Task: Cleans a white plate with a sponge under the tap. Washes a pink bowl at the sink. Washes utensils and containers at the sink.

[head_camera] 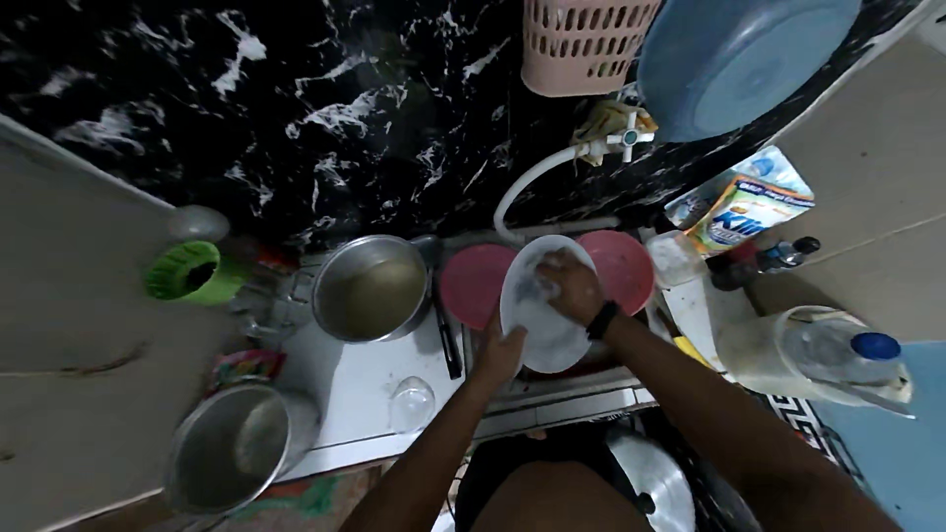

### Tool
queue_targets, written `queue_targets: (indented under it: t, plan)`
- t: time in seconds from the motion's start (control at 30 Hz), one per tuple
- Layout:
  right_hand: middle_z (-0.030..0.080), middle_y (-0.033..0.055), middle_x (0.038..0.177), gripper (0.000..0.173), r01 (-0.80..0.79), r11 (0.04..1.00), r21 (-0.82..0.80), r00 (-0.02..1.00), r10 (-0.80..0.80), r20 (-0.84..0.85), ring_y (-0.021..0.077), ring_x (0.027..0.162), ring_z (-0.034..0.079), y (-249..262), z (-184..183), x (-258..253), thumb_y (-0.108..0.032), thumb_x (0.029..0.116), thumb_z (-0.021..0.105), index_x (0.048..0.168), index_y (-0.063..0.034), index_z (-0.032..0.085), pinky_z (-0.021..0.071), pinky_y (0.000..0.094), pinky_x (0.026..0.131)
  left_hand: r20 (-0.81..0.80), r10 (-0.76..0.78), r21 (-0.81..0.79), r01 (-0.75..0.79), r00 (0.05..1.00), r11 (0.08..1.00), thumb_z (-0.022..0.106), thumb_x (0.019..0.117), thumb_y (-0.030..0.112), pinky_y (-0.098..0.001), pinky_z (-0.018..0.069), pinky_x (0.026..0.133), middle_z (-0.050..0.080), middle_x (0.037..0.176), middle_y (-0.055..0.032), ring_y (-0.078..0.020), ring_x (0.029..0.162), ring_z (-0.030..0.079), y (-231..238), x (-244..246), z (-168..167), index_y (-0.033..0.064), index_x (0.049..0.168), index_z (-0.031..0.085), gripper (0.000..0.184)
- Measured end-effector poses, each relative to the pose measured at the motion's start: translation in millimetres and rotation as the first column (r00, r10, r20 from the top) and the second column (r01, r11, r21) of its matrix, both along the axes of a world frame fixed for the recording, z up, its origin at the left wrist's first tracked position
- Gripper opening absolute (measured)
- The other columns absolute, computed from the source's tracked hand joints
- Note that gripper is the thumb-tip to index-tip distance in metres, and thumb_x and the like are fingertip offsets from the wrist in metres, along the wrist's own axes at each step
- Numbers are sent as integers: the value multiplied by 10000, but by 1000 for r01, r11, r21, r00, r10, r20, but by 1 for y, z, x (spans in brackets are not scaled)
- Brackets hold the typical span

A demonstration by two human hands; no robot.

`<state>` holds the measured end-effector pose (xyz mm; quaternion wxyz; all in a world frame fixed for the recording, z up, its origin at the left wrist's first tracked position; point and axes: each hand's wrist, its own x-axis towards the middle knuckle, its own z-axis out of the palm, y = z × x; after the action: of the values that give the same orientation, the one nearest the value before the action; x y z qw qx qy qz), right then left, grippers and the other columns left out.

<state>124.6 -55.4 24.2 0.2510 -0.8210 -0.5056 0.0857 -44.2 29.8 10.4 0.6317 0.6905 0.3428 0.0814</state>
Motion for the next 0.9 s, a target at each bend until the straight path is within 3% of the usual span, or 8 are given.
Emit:
queue_targets:
  t: [0.13,0.23,0.3,0.47,0.53,0.63,0.8,0.9]
  plan:
    - [616,247,1365,350,151,986,-70,988,-149,42,445,1329,532,-8,-16,17,-66,881,733,1228,-23,718,458,608,1074,33,43,-4,-43,999,999,544,1010,43,-329,421,1124,470,1488,-257,-210,1349,510,8,-4,7,-70,1547,291,604]
    - [586,257,1407,449,-36,992,-124,995,23,-100,442,1378,488,-11,-6,-21,-78,840,755,1282,-19,697,415,580,1127,12,99,-60,-99,995,993,544,1020,70,-338,427,1121,462,1496,-253,-217,1349,509,6,-3,5,-57,1550,294,600]
    - [641,254,1334,400,-188,980,-69,982,186,-29,465,1315,549,-13,-3,-31,-48,823,750,1221,-15,723,475,595,1060,-9,139,-86,-139,990,987,534,1031,73,-359,412,1129,439,1509,-263,-242,1363,489,5,-2,4,-61,1551,283,593]
    - [562,250,1441,493,25,991,-135,1000,-23,15,459,1397,463,2,6,15,-49,841,769,1324,-41,670,410,610,1120,32,40,45,-41,999,998,573,981,41,-319,458,1085,521,1430,-258,-196,1291,555,5,-3,4,-93,1510,346,592]
    - [556,250,1453,531,-90,991,-95,995,86,-45,455,1416,445,6,5,-7,-54,826,774,1345,-43,661,380,596,1154,28,21,59,-22,999,998,571,987,32,-335,435,1117,489,1472,-260,-214,1336,527,10,4,8,-87,1531,314,613]
    - [639,238,1344,449,-289,957,17,957,289,-20,455,1313,551,8,7,-25,20,805,735,1251,-24,709,468,603,1058,-12,52,90,-51,999,995,581,997,59,-373,404,1144,463,1489,-277,-259,1368,493,15,4,6,-95,1533,301,624]
    - [588,221,1418,410,-45,992,-120,991,60,120,434,1381,489,11,12,40,-10,865,738,1271,-55,704,410,591,1129,84,91,119,-100,992,988,546,984,31,-322,405,1136,437,1513,-272,-209,1371,488,16,5,20,-88,1553,260,648]
    - [529,260,1480,466,1,984,-181,1000,-6,-25,465,1425,433,-12,3,21,-36,868,705,1332,-29,668,359,611,1155,181,224,30,-233,958,972,518,999,17,-311,423,1113,422,1517,-273,-210,1352,497,22,14,22,-84,1555,251,625]
